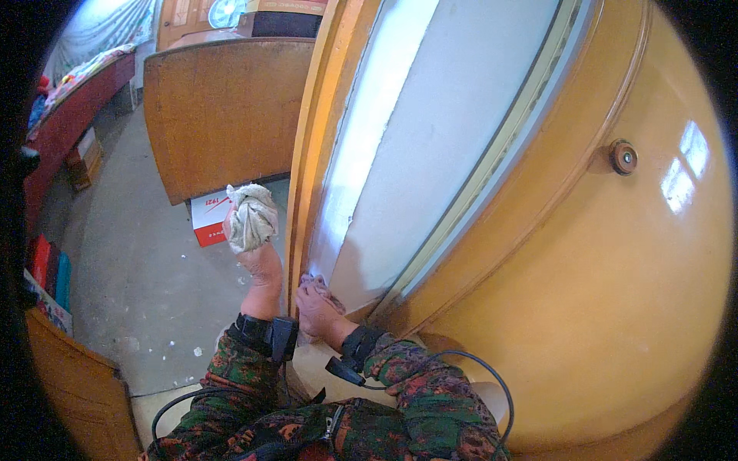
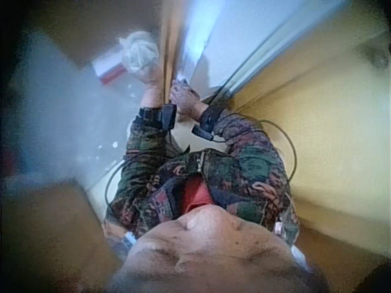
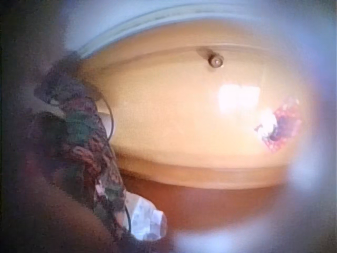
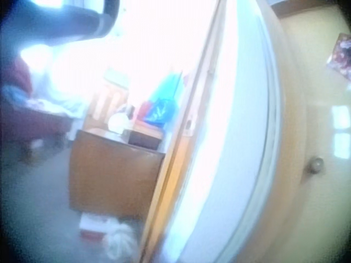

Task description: The person wipes the white door frame and adjacent wall with two cloths, alternating hands and covering the vertical edges and corners. The person remains seated on the floor during the task.

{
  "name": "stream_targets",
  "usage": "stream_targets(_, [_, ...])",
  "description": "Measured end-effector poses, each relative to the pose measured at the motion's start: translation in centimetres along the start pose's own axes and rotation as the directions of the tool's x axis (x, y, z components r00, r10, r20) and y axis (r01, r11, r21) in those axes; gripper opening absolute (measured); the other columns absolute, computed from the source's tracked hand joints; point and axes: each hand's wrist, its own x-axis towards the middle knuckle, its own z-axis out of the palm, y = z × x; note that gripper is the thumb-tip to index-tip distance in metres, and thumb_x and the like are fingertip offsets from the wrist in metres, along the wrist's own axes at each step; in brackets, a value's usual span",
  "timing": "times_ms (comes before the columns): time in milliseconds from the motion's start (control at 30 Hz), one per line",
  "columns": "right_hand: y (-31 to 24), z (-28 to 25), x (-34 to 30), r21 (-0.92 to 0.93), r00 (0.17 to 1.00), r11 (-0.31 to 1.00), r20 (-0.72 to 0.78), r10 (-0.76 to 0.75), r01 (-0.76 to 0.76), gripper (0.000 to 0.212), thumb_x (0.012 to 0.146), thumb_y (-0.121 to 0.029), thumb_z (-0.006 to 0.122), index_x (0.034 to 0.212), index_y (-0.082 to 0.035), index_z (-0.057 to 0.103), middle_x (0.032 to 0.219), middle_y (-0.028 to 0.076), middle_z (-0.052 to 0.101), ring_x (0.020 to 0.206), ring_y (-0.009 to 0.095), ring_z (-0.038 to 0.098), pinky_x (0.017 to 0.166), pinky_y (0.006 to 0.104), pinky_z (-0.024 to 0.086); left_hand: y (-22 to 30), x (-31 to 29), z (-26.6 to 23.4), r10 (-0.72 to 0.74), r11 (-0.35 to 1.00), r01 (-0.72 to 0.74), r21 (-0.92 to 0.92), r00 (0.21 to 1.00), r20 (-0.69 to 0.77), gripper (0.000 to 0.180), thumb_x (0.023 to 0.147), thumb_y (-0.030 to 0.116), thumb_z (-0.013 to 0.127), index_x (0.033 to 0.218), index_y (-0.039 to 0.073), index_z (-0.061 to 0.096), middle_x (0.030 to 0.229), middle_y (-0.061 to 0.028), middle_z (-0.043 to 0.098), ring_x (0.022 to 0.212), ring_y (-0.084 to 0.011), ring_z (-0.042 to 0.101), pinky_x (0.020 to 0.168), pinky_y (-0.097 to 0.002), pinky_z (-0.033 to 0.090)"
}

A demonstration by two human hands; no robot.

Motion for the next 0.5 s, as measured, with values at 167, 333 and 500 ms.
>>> stream_targets(167, [1.4, -2.0, -0.4, 0.243, 0.987, 0.970, -0.158, 0.006, 0.033, 0.033, 0.075, -0.027, 0.054, 0.087, 0.000, 0.068, 0.102, 0.019, 0.060, 0.109, 0.036, 0.052, 0.099, 0.0486, 0.036, -0.5, 0.0, 0.3, -0.098, 0.980, 0.096, -0.173, 0.995, -0.005, 0.045, 0.085, 0.013, 0.075, 0.125, 0.001, 0.057, 0.120, -0.0115, 0.055, 0.115, -0.0251, 0.054, 0.102, -0.0374, 0.041])
stream_targets(333, [9.7, -13.3, -1.3, 0.156, 0.781, 0.975, -0.583, 0.222, -0.161, 0.030, 0.077, -0.022, 0.057, 0.096, -0.003, 0.070, 0.116, 0.014, 0.061, 0.119, 0.032, 0.051, 0.099, 0.0516, 0.039, -0.7, -0.3, 0.3, -0.109, 0.979, 0.107, -0.176, 0.994, -0.004, 0.047, 0.084, 0.012, 0.075, 0.126, 0.001, 0.057, 0.120, -0.0109, 0.055, 0.115, -0.0245, 0.054, 0.102, -0.0376, 0.041])
stream_targets(500, [17.2, -21.4, -3.0, 0.218, 0.373, 0.896, -0.851, 0.368, -0.387, 0.044, 0.075, -0.001, 0.068, 0.119, -0.008, 0.066, 0.133, 0.017, 0.054, 0.124, 0.035, 0.050, 0.098, 0.0462, 0.044, -0.6, -0.2, 0.2, -0.145, 0.942, 0.152, -0.300, 0.988, 0.047, 0.045, 0.086, 0.014, 0.074, 0.126, 0.002, 0.057, 0.119, -0.0110, 0.056, 0.114, -0.0245, 0.055, 0.102, -0.0384, 0.042])
